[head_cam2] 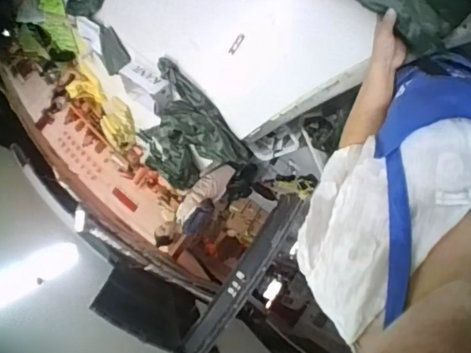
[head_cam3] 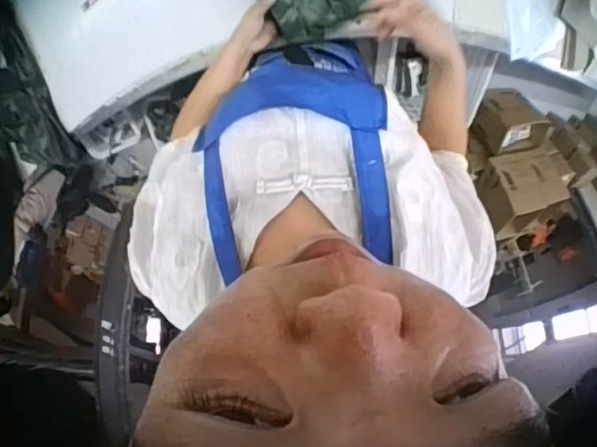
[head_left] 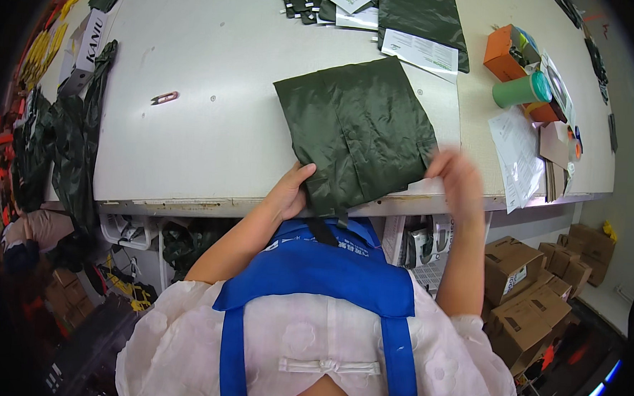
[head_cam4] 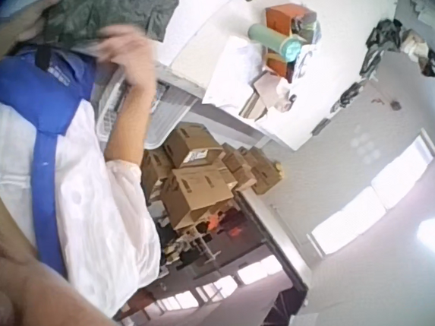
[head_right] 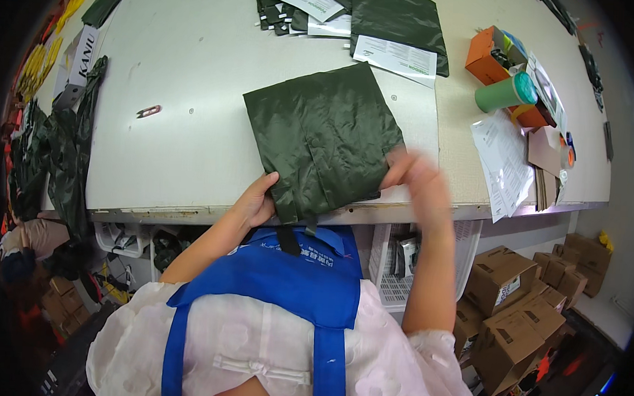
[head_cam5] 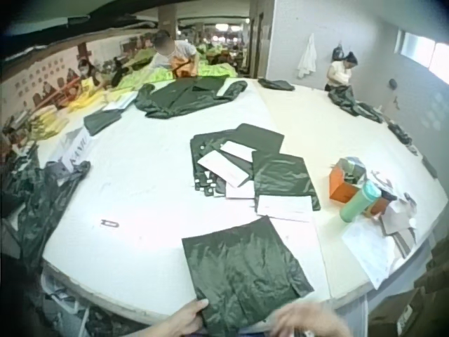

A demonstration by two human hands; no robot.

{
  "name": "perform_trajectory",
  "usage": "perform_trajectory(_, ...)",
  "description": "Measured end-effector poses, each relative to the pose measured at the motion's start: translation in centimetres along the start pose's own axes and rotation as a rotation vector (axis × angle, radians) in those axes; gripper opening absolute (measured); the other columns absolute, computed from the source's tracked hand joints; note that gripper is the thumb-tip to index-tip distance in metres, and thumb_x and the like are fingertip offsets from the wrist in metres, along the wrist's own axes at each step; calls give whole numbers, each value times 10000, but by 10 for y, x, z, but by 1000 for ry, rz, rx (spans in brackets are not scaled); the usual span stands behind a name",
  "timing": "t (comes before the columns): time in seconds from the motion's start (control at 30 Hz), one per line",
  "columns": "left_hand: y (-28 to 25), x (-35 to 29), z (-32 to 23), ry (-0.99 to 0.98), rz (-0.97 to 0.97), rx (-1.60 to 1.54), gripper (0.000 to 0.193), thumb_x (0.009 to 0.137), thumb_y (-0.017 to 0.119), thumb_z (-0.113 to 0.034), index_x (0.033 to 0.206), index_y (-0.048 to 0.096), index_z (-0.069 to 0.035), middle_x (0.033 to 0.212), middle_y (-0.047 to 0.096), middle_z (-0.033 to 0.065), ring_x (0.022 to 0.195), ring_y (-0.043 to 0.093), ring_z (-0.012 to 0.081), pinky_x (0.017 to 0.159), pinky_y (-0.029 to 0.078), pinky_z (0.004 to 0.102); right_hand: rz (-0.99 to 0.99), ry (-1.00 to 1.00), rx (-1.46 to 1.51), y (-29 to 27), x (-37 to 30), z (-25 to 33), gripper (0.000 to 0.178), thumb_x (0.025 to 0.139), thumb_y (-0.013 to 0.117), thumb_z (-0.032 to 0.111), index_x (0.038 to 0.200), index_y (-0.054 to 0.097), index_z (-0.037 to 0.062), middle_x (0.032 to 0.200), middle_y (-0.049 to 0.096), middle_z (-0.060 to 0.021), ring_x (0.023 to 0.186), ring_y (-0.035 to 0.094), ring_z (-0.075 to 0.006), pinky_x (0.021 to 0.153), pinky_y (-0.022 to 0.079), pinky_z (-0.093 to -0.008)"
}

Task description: The person folds a large green fabric item on a white table, aligning edges and smoothing the material. They use a small pink tool to cut a tag or thread, then fold the item into a compact rectangle and place it into a clear plastic bag. The person repeats the process with a second green fabric item.

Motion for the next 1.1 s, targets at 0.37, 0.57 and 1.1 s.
perform_trajectory(0.37,-8,4,17,-151,-30,-254,508,914,488,-352,1261,513,19,1213,604,178,1094,606,307,969,479,439,-243,699,68,-4,12,-92,610,878,645,422,1242,542,-56,1163,645,-147,1004,653,-217,923,508,-314)
perform_trajectory(0.57,-20,4,21,-213,-60,-90,460,954,519,-266,1302,473,32,1229,592,193,1108,606,290,976,490,418,-161,673,138,-3,1,-108,621,870,666,371,1276,503,-68,1199,619,-179,1031,645,-237,928,514,-337)
perform_trajectory(1.1,-19,9,39,-88,-417,582,405,872,633,-116,1238,544,30,1178,618,135,1004,602,206,825,486,320,16,94,-1567,105,56,-33,426,724,605,78,1121,476,-10,876,618,-242,799,623,-409,707,509,-503)
Point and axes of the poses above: each hand's wrist, its own x-axis towards the middle knuckle, its own y-axis out of the palm, z = x × y, the point moved 10 cm from there along x, towards the middle knuckle
